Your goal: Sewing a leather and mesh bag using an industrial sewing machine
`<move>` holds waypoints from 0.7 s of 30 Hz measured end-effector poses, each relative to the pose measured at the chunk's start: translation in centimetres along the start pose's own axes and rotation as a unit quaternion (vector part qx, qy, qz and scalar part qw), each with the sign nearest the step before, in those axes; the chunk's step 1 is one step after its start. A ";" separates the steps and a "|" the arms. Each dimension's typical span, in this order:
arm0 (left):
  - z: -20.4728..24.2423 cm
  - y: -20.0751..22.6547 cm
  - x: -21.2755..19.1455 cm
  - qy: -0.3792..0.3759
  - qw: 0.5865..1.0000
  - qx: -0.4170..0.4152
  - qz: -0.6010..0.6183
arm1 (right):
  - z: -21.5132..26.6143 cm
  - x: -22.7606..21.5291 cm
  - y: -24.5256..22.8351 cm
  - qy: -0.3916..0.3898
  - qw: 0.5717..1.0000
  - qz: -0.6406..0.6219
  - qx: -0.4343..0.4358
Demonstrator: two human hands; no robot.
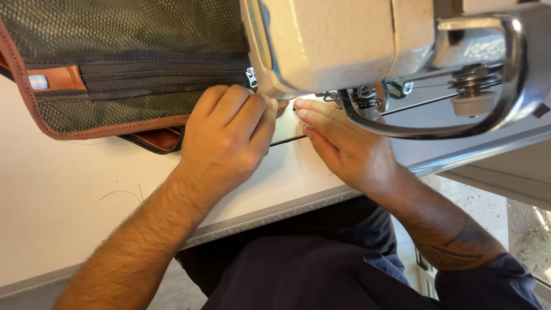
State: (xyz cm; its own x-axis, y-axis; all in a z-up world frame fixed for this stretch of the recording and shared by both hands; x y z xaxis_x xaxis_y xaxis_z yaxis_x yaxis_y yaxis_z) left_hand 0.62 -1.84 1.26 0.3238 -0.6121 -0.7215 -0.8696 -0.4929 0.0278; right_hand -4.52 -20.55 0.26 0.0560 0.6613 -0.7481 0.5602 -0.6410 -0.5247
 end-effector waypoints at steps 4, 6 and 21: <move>0.1 -0.2 0.4 0.006 1.000 -0.003 -0.005 | 0.4 0.3 1.0 -0.011 0.990 0.135 0.035; 0.3 -0.4 0.5 0.018 1.000 -0.014 -0.010 | -0.6 -0.1 0.7 0.037 0.964 0.262 -0.017; 0.8 0.3 -0.1 0.039 0.991 -0.130 0.005 | -3.1 2.8 2.8 -0.265 0.888 -0.165 0.337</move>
State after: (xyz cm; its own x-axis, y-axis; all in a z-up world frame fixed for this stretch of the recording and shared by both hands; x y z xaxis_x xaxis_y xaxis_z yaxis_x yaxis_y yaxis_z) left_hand 0.06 -1.44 0.83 0.3517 -0.6592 -0.6647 -0.7516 -0.6221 0.2193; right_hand -0.26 -19.30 -2.09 -0.5162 0.6951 -0.5004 -0.1579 -0.6514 -0.7421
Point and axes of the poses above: each hand's wrist, its own z-axis away from the middle knuckle, its own x-axis out of the palm, y = z × x, the point moved 3 cm from there along -z, towards the middle knuckle, and after that the axes turned 1 degree about -x, right-handed, at the moved point
